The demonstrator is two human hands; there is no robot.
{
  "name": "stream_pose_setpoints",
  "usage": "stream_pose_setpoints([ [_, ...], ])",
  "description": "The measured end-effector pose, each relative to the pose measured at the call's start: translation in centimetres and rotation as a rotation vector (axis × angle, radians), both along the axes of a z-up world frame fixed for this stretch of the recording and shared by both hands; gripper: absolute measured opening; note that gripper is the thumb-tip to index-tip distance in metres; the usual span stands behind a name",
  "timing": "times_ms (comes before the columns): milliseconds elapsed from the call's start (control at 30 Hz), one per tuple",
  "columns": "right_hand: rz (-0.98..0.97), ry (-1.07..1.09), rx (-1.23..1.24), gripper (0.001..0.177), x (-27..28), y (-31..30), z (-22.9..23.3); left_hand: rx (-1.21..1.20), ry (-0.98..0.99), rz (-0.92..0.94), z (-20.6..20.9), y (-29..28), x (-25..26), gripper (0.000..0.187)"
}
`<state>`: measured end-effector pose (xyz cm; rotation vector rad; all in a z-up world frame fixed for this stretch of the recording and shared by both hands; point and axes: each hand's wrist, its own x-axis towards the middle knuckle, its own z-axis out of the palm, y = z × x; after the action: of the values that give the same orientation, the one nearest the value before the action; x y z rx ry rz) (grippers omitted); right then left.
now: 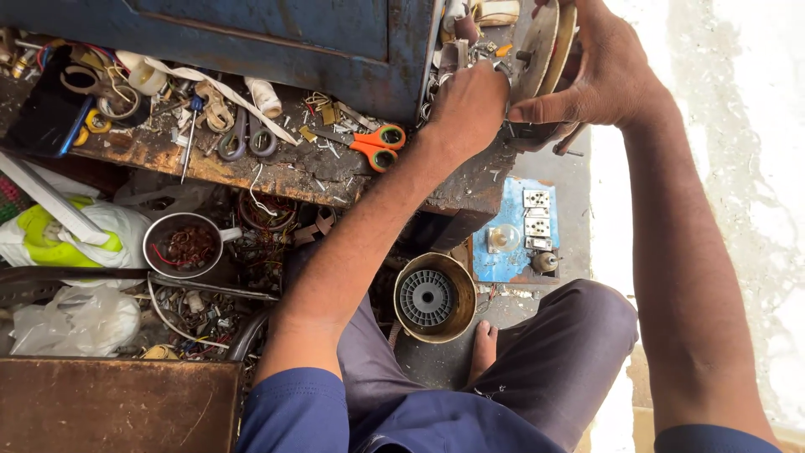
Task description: The recorder is winding and preparing copper wire for a fan motor or similar electrical component using a hand-cranked winding machine in a workshop.
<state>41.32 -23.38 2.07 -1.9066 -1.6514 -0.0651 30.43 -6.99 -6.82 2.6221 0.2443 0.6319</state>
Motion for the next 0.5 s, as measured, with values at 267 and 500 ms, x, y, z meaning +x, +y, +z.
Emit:
stream_pose_setpoints([
  [267,-0.083,0.221,-0.083,0.117,-2.4,0.2,1.9,-0.134,-0.463,-0.040,-0.5,1.2,0.6,0.014],
  [500,-0.086,0.020,-0.008,0.108,-1.4,0.0,0.8,-0.697,-0.518,-0.210,-1.3,2.0,2.9,0.010],
])
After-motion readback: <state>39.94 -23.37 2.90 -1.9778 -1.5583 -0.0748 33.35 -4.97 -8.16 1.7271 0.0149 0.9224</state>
